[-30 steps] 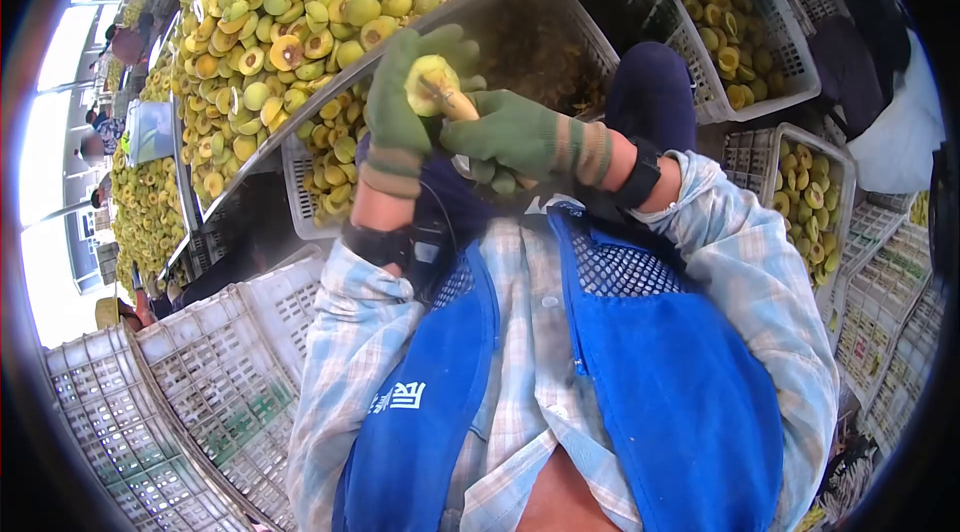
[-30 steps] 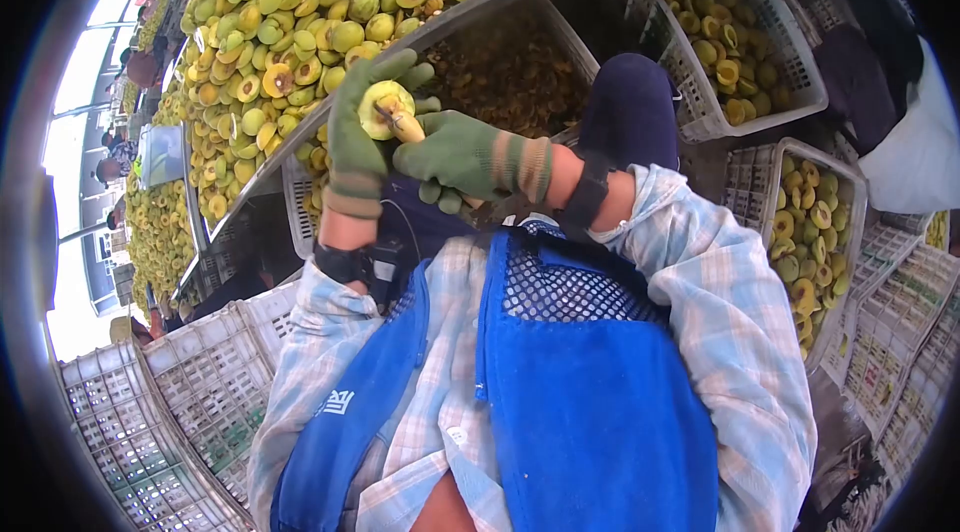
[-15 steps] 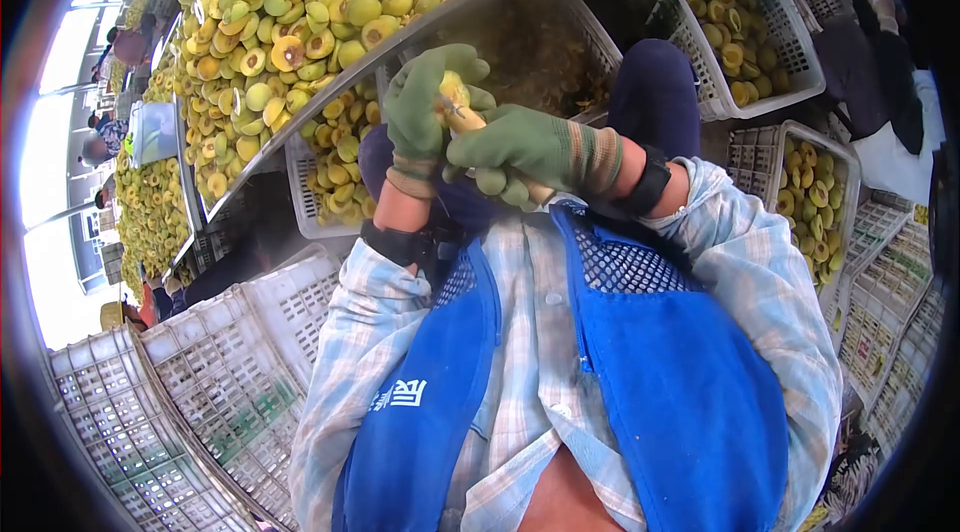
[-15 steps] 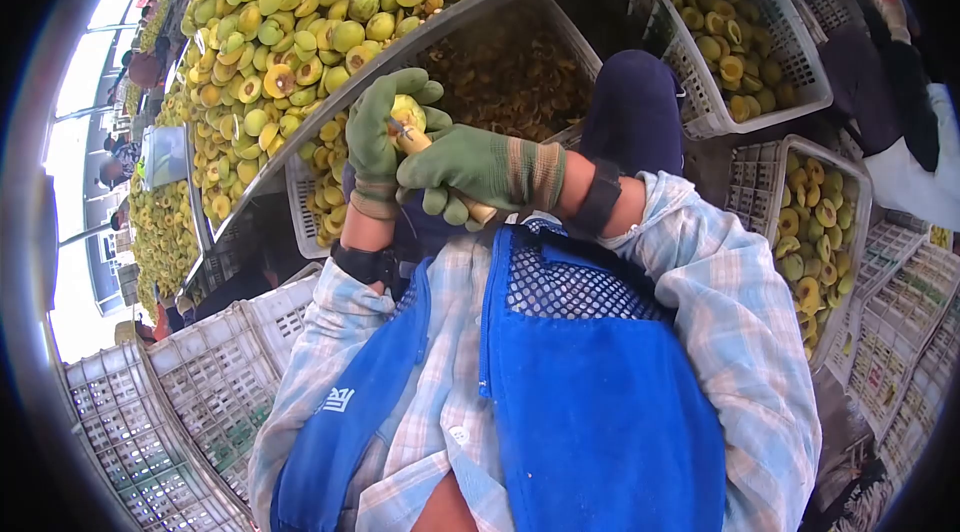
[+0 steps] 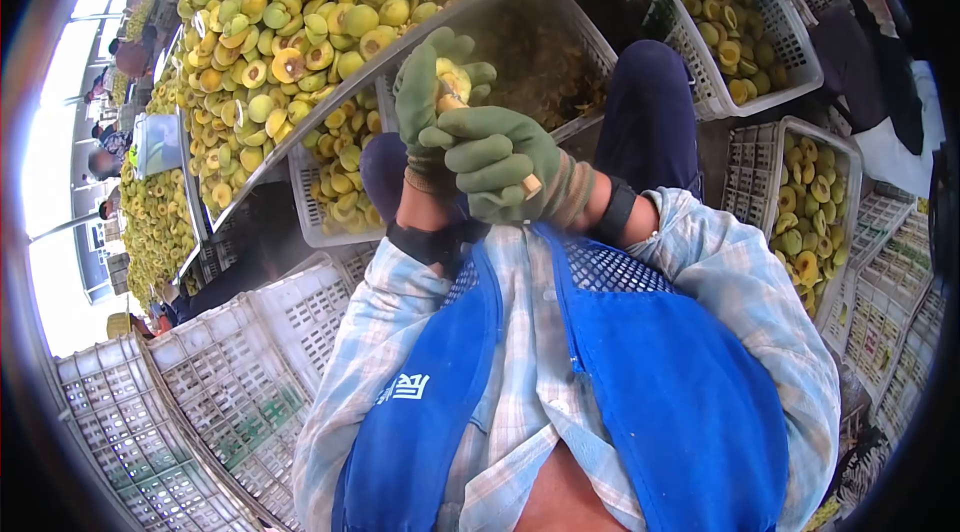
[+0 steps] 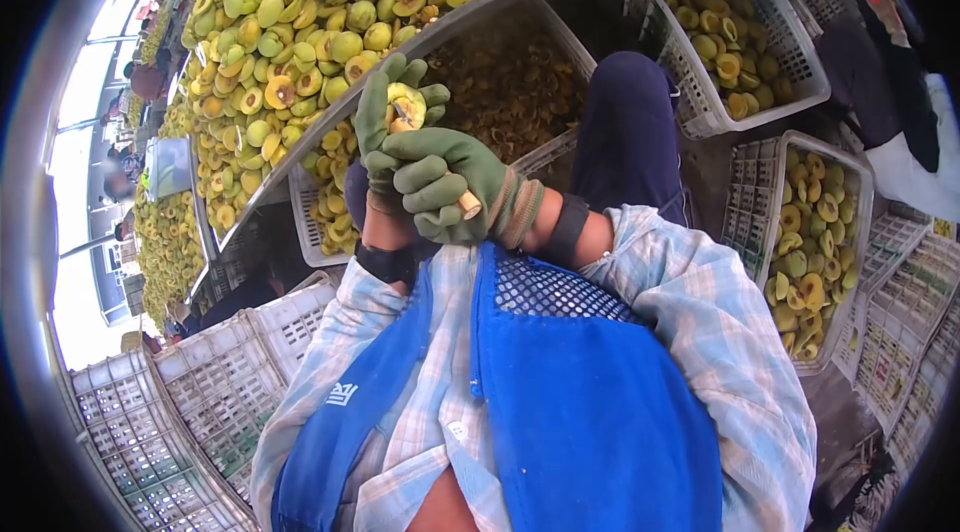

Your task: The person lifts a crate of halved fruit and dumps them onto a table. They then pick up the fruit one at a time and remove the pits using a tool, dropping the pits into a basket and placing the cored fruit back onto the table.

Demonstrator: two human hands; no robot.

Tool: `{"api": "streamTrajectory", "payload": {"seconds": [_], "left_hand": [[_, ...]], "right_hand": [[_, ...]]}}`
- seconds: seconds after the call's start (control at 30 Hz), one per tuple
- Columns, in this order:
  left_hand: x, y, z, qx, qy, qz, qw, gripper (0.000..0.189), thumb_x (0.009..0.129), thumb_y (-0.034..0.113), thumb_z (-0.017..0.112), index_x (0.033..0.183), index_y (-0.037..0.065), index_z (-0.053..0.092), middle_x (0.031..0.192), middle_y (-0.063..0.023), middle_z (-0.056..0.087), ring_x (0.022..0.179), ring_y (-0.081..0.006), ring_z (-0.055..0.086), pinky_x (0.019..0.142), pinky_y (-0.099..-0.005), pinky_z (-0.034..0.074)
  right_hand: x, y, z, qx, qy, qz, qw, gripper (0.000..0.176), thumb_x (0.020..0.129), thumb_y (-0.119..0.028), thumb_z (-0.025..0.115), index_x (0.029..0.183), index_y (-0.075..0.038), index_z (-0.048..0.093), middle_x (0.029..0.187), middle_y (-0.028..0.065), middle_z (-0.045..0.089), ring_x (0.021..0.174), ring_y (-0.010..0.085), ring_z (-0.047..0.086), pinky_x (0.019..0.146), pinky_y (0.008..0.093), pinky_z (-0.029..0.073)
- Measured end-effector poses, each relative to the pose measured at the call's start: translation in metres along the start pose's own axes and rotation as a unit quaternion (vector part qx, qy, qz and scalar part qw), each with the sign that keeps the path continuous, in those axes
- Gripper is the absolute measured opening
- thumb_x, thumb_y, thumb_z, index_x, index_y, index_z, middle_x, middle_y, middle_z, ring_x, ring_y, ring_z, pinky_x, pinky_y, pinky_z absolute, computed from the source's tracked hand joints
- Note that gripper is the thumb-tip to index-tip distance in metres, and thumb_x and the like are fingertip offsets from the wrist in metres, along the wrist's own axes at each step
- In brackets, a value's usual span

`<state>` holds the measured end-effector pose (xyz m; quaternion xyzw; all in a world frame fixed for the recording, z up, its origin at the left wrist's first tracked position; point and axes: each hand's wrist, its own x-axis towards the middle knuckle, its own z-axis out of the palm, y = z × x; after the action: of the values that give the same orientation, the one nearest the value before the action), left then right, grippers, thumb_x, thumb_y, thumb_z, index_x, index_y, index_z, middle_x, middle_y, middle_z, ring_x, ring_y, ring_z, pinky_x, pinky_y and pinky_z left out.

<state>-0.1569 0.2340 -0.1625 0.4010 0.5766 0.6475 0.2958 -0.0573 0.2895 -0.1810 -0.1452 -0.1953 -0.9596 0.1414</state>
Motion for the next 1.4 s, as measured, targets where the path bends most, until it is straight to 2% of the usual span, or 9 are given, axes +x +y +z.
{"api": "streamTrajectory", "payload": {"seconds": [0.2,0.37,0.6,0.73,0.87,1.03,1.17,1.3,1.4], "left_hand": [[0.032,-0.015,-0.013,-0.088,0.09,-0.09,0.988,0.033,0.096,0.029,0.054,0.113,0.001,0.06,0.105,-0.0107,0.062,0.082,-0.0198,0.065,0.069,-0.0282,0.054],[0.046,-0.031,-0.015,0.028,0.11,0.046,0.993,0.034,0.095,0.03,0.053,0.107,-0.001,0.061,0.105,-0.0133,0.06,0.084,-0.0238,0.065,0.064,-0.0314,0.057],[0.04,-0.041,-0.116,-0.032,0.331,-0.077,0.94,0.033,0.09,0.031,0.06,0.109,0.003,0.061,0.103,-0.0138,0.063,0.078,-0.023,0.067,0.064,-0.0289,0.056],[0.023,-0.066,-0.207,0.535,0.324,-0.021,0.78,0.049,0.088,0.037,0.062,0.12,-0.001,0.06,0.106,-0.0172,0.065,0.092,-0.0294,0.065,0.082,-0.0351,0.051],[0.063,-0.045,-0.187,0.524,0.142,-0.111,0.833,0.054,0.084,0.045,0.061,0.121,0.005,0.062,0.117,-0.0201,0.063,0.109,-0.0321,0.059,0.094,-0.0368,0.045],[0.143,-0.092,-0.15,0.77,0.042,-0.155,0.617,0.069,0.073,0.064,0.059,0.112,0.008,0.068,0.106,-0.0185,0.068,0.099,-0.033,0.064,0.085,-0.0408,0.049],[0.145,-0.097,-0.146,0.733,-0.001,-0.089,0.674,0.053,0.078,0.052,0.064,0.105,0.007,0.068,0.092,-0.0143,0.07,0.082,-0.0305,0.067,0.073,-0.041,0.051],[0.129,-0.097,-0.14,0.244,0.067,-0.08,0.964,0.031,0.093,0.025,0.058,0.113,0.002,0.062,0.092,-0.0104,0.07,0.076,-0.0149,0.066,0.062,-0.0276,0.052],[0.098,-0.023,-0.086,0.016,0.043,-0.151,0.987,0.038,0.095,0.028,0.054,0.124,0.004,0.055,0.094,-0.0096,0.069,0.074,-0.0146,0.066,0.061,-0.0254,0.053]], "right_hand": [[-0.001,-0.002,0.002,-0.177,0.121,-0.027,0.976,0.026,0.097,-0.027,0.051,0.102,-0.002,0.057,0.057,-0.005,0.047,0.037,0.0041,0.042,0.032,0.0212,0.033],[0.006,-0.005,0.026,-0.432,0.371,-0.146,0.809,0.024,0.09,-0.025,0.056,0.083,-0.003,0.056,0.061,0.0024,0.055,0.04,0.0119,0.05,0.034,0.0254,0.04],[-0.011,-0.048,0.004,-0.431,0.494,-0.212,0.725,0.018,0.087,-0.023,0.06,0.086,-0.005,0.057,0.064,0.0038,0.055,0.044,0.014,0.051,0.039,0.0285,0.042],[-0.019,-0.052,-0.007,-0.386,0.515,-0.218,0.733,0.019,0.087,-0.024,0.06,0.088,-0.006,0.057,0.064,0.0039,0.055,0.045,0.0138,0.051,0.04,0.0276,0.043],[-0.007,-0.041,-0.005,-0.394,0.543,-0.193,0.716,0.015,0.088,-0.023,0.06,0.089,-0.01,0.054,0.063,0.0042,0.055,0.044,0.0148,0.051,0.038,0.0278,0.041],[-0.011,-0.038,-0.013,-0.408,0.534,-0.175,0.72,0.019,0.088,-0.024,0.061,0.087,-0.008,0.052,0.062,0.0049,0.055,0.042,0.0153,0.049,0.038,0.0287,0.04],[-0.013,-0.038,-0.011,-0.426,0.526,-0.193,0.71,0.021,0.088,-0.025,0.061,0.088,-0.005,0.053,0.063,0.005,0.056,0.045,0.0145,0.052,0.04,0.0286,0.042],[-0.016,-0.041,0.001,-0.511,0.487,-0.187,0.684,0.021,0.088,-0.023,0.062,0.089,-0.004,0.053,0.064,0.005,0.057,0.049,0.0125,0.054,0.04,0.0281,0.043],[-0.004,-0.04,0.032,-0.579,0.457,-0.161,0.656,0.022,0.089,-0.023,0.062,0.092,-0.004,0.053,0.065,0.0045,0.057,0.048,0.011,0.053,0.04,0.0268,0.042]]}}
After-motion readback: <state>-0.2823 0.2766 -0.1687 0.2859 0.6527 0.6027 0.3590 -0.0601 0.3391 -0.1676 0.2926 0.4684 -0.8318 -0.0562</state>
